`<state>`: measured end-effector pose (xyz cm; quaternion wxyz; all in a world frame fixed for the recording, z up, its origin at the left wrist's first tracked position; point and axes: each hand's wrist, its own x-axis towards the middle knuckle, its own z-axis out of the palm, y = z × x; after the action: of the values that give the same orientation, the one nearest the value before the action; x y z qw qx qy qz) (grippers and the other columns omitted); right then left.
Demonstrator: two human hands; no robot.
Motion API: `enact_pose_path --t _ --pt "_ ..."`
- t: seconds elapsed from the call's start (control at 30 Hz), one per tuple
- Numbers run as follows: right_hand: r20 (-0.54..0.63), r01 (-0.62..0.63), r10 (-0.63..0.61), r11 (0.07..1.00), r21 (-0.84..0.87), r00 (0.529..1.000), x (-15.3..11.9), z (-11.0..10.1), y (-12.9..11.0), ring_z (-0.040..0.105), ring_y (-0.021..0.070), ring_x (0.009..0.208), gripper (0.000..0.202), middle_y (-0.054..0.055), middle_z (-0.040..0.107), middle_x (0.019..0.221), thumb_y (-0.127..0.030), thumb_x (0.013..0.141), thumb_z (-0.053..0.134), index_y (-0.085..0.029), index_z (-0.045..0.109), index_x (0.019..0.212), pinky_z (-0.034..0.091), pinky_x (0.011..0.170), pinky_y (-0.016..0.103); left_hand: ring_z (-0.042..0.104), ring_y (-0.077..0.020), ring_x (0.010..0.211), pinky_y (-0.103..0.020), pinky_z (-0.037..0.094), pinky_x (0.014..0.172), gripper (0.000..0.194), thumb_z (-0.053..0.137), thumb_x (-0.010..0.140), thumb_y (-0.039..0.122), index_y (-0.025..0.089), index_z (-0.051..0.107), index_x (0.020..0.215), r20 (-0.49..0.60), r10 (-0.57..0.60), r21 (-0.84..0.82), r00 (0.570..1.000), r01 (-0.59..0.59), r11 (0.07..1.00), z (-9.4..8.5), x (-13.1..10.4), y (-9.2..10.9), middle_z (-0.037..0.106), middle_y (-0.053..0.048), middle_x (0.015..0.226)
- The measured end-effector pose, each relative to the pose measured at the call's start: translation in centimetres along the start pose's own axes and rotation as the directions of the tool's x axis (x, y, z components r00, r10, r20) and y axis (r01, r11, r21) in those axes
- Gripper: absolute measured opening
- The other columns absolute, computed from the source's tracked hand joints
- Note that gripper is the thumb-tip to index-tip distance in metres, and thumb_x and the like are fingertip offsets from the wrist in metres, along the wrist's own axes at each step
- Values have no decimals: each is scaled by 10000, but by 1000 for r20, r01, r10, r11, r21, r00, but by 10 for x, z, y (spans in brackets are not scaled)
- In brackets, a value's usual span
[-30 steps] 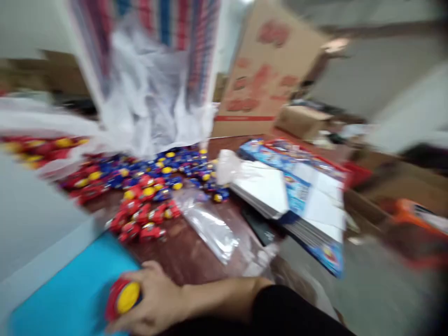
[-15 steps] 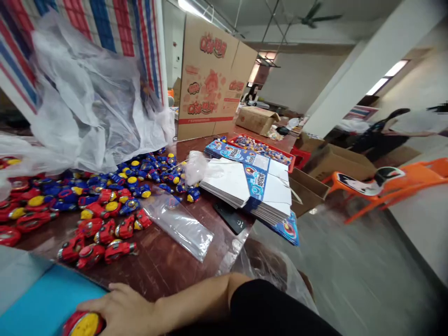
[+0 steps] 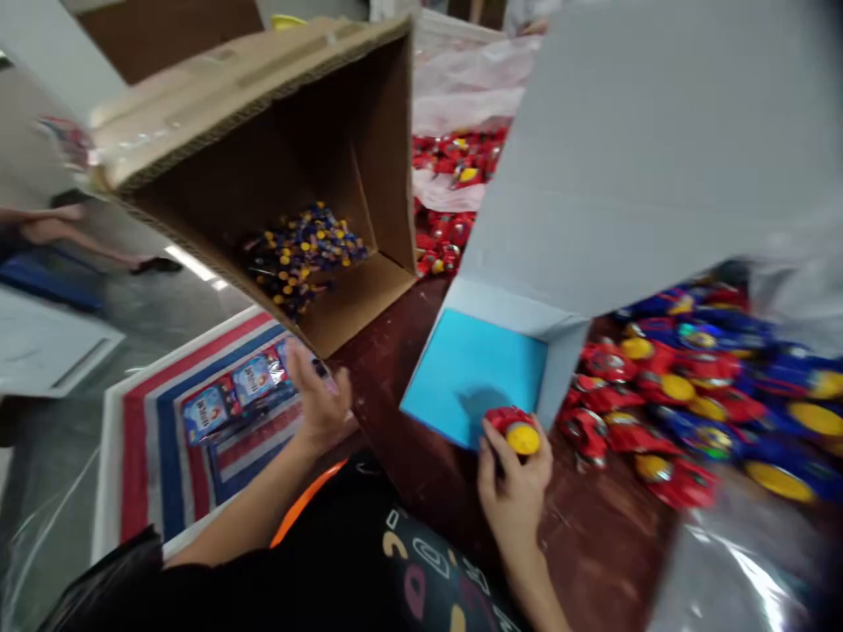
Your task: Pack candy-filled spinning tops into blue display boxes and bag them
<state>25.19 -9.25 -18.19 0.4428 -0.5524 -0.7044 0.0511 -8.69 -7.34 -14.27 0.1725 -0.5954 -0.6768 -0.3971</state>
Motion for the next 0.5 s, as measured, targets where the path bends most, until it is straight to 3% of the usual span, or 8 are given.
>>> enact_pose_path --t 0.07,0.1,0.17,0.27,0.3,0.33,0.4,0.5 --pt "9 -7 6 1000 9 1000 -5 -4 -3 493 478 1505 254 225 528 1569 -262 1035 670 -227 800 1250 451 1104 796 141 -378 1722 -619 246 1385 870 619 1042 295 234 140 1766 81 160 -62 984 -155 986 16 9 18 153 -213 1826" --pt "14 -11 11 1000 -1 1000 -6 -6 -5 493 483 1507 254 225 537 1566 -280 1040 668 -231 801 1250 429 1107 828 127 -379 1724 -615 245 1386 833 627 1033 302 216 208 1749 122 134 -79 983 -125 989 32 24 29 139 -217 1829" --pt "24 -29 30 999 -34 999 -6 -7 -9 499 489 1503 254 218 559 1551 -304 1048 660 -245 801 1251 355 1107 903 106 -410 1722 -623 206 1393 831 664 1004 326 94 288 1708 156 -126 -31 980 133 991 70 73 48 121 -291 1810" --pt "35 -52 54 997 -51 998 -3 -7 -12 515 488 1483 241 207 590 1512 -306 1053 653 -257 802 1237 290 1077 966 70 -446 1717 -650 147 1389 889 678 1028 372 16 241 1715 179 -593 156 785 572 805 124 170 64 33 -330 1806" --pt "38 -57 58 997 -47 998 -2 -7 -12 518 485 1478 239 205 595 1503 -303 1054 651 -260 801 1235 292 1070 969 57 -442 1718 -650 135 1386 865 641 1060 388 25 218 1723 183 -669 204 720 638 743 136 202 65 4 -322 1810" --pt "44 -58 60 997 -42 997 -3 -8 -12 517 481 1478 240 201 599 1496 -298 1054 647 -264 800 1236 294 1068 969 52 -447 1715 -651 128 1378 835 617 1082 391 23 222 1720 201 -684 217 701 649 729 144 231 64 -8 -327 1808" --pt "62 -57 59 998 -39 996 -5 -10 -13 508 468 1487 247 192 601 1494 -279 1053 641 -274 796 1245 291 1078 965 59 -459 1706 -667 116 1360 786 586 1108 354 11 220 1714 220 -699 240 680 657 715 148 281 60 7 -339 1802" --pt "92 -28 34 998 -65 995 -9 -14 -13 505 443 1495 271 175 607 1484 -226 1045 635 -289 786 1261 301 1094 951 211 -452 1669 -772 157 1322 664 593 1105 333 105 355 1681 251 -666 256 702 616 745 125 326 47 204 -272 1786"
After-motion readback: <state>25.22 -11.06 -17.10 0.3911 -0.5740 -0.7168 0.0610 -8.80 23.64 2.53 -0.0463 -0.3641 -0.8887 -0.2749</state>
